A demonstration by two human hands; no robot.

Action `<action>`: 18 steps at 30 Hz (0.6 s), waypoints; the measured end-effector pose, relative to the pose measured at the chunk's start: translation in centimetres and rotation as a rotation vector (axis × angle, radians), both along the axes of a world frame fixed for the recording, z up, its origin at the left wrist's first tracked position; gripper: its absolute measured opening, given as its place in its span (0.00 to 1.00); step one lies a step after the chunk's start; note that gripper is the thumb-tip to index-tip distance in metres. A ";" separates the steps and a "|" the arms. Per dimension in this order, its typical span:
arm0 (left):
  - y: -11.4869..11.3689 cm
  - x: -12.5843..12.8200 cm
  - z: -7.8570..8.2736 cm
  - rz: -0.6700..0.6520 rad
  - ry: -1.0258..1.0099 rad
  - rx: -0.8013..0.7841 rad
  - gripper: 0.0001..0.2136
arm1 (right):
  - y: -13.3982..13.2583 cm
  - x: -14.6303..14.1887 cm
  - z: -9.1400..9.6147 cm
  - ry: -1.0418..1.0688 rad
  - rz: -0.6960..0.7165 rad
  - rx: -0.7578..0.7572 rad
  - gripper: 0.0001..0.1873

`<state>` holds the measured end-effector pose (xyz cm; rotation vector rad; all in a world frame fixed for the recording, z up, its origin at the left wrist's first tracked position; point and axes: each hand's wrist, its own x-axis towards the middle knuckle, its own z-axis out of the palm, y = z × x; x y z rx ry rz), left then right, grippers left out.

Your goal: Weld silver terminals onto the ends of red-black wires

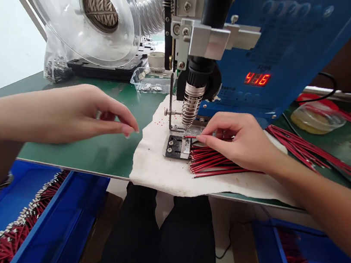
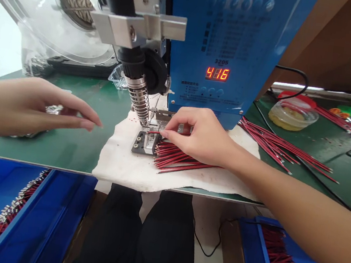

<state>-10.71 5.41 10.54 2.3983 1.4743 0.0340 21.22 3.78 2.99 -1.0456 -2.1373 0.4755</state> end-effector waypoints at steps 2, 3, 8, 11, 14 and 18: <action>0.2 2.5 0.5 -0.132 0.090 -0.076 0.13 | -0.1 -0.1 0.0 0.013 -0.002 -0.003 0.08; 0.6 3.3 0.7 -0.208 0.111 -0.117 0.13 | -0.1 -0.1 0.0 0.020 -0.001 -0.004 0.07; 3.5 5.2 1.4 -0.420 0.132 -0.270 0.08 | -0.1 -0.3 0.0 0.021 -0.007 0.011 0.07; 4.6 5.9 1.3 -0.500 0.103 -0.222 0.06 | 0.0 -0.3 -0.1 0.004 -0.011 0.026 0.06; 4.8 5.9 0.9 -0.544 0.061 -0.199 0.06 | 0.0 -0.3 -0.2 -0.002 -0.009 0.046 0.06; 4.3 4.9 0.3 -0.522 -0.082 -0.292 0.05 | -0.1 -0.3 -0.2 -0.006 -0.021 0.028 0.06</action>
